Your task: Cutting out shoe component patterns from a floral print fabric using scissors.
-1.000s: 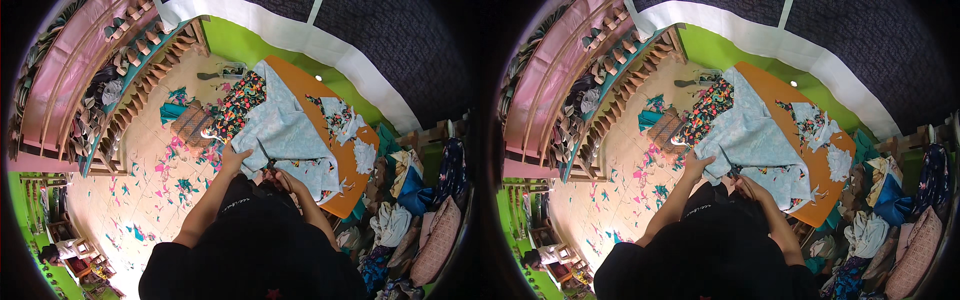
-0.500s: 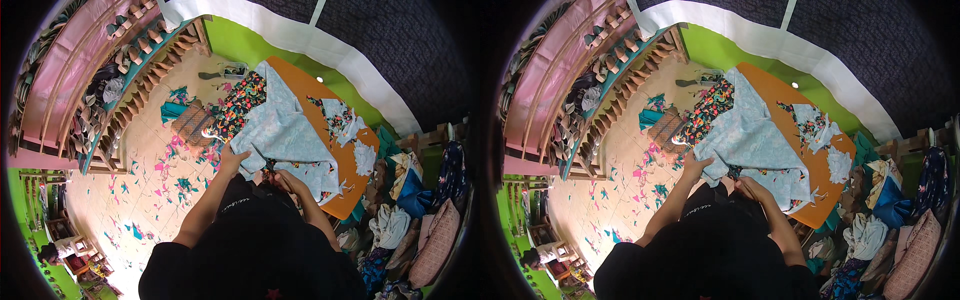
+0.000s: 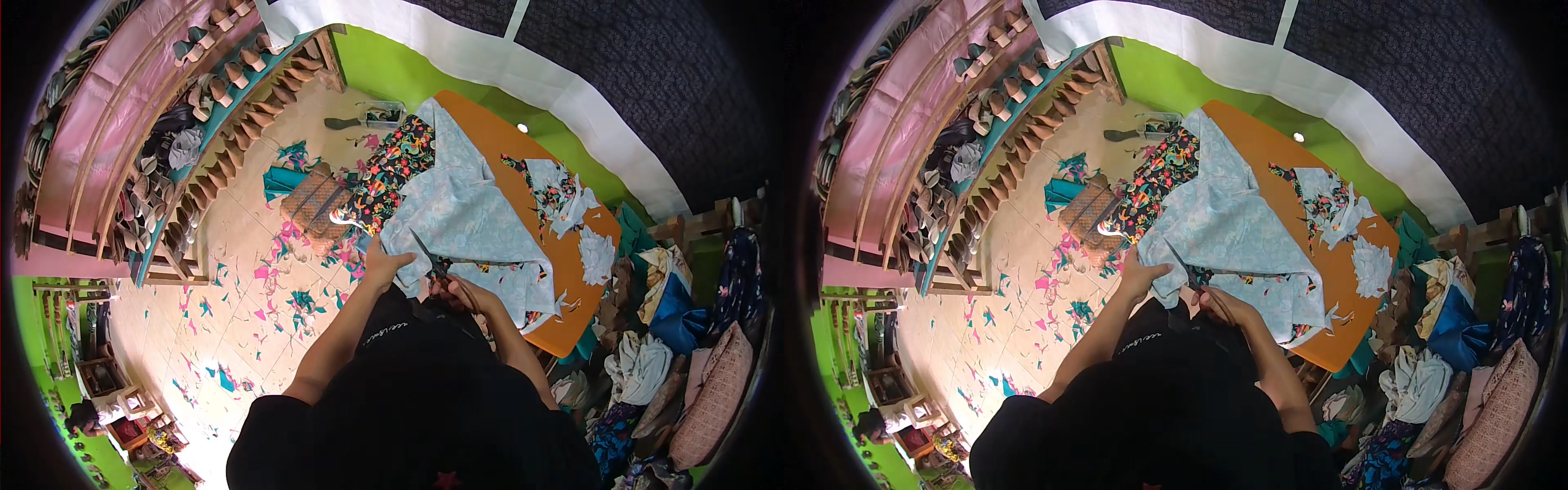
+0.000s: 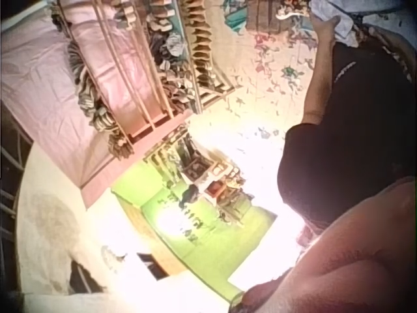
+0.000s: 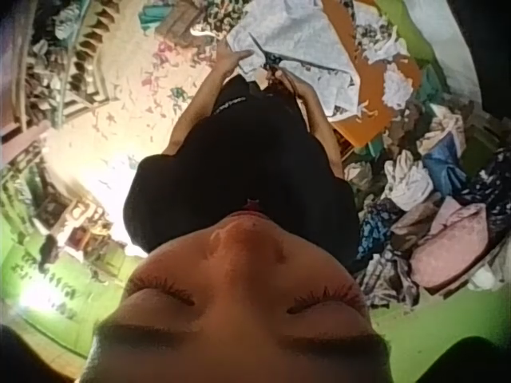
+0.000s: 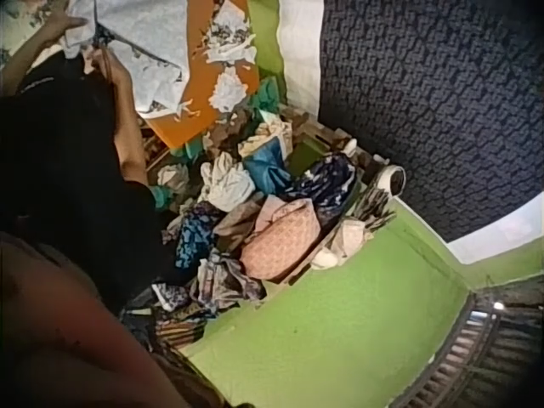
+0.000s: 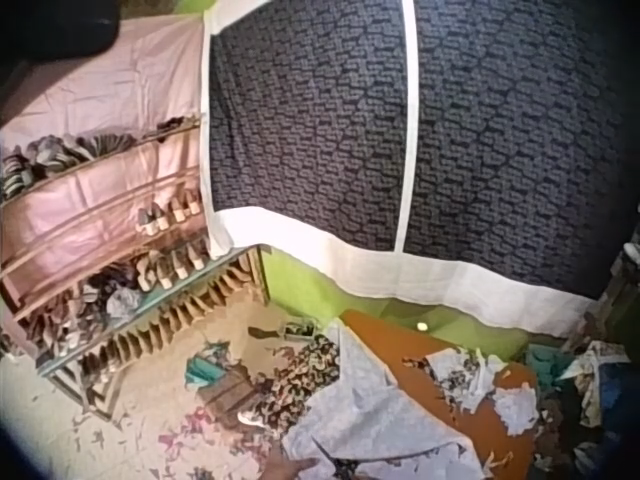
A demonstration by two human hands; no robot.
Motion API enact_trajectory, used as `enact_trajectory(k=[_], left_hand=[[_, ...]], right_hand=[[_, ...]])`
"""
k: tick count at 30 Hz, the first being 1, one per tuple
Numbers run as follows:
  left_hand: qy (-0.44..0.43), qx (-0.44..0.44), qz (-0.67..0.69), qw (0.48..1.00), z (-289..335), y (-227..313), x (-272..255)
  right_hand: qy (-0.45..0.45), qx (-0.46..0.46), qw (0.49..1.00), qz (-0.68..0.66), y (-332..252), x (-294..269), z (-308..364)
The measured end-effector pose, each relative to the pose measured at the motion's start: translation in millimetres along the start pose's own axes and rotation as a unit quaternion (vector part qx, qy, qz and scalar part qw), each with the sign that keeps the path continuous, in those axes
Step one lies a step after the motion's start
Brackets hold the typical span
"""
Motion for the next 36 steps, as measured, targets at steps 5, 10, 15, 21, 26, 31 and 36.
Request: enact_trajectory(k=[5, 10, 15, 21, 26, 31, 36], left_hand=[[-0.029, -0.005, 0.008, 1.000, -2, 3, 0], [-0.050, -0.026, 0.012, 0.998, -1, 2, 2], [-0.054, -0.042, 0.026, 0.997, 1, 5, 1], [-0.058, -0.034, 0.030, 0.997, 2, 6, 0], [-0.068, -0.065, 0.040, 0.995, 9, 12, 3], [-0.062, -0.076, 0.064, 0.993, 9, 10, 1], [-0.092, -0.070, 0.079, 0.990, 11, 15, 3]], right_hand=[[-0.018, 0.003, 1.000, 0.010, 6, 2, 1], [-0.006, -0.048, 0.998, 0.043, 6, 3, -4], [-0.012, -0.075, 0.996, 0.057, 1, 6, -4], [0.025, -0.125, 0.986, 0.106, 5, 5, -7], [0.047, -0.137, 0.985, 0.097, -8, 14, -6], [0.085, -0.160, 0.972, 0.153, -12, 13, -4], [0.096, -0.154, 0.966, 0.186, 1, 5, -6]])
Point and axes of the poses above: each hand's wrist, its own z-axis away from the middle knuckle, its own x-axis out of the palm, y = z × x, the point moved 5 cm from there along -z, towards the middle knuckle, and after that the axes turned 6 degrees about -z, right-handed, at the moved point
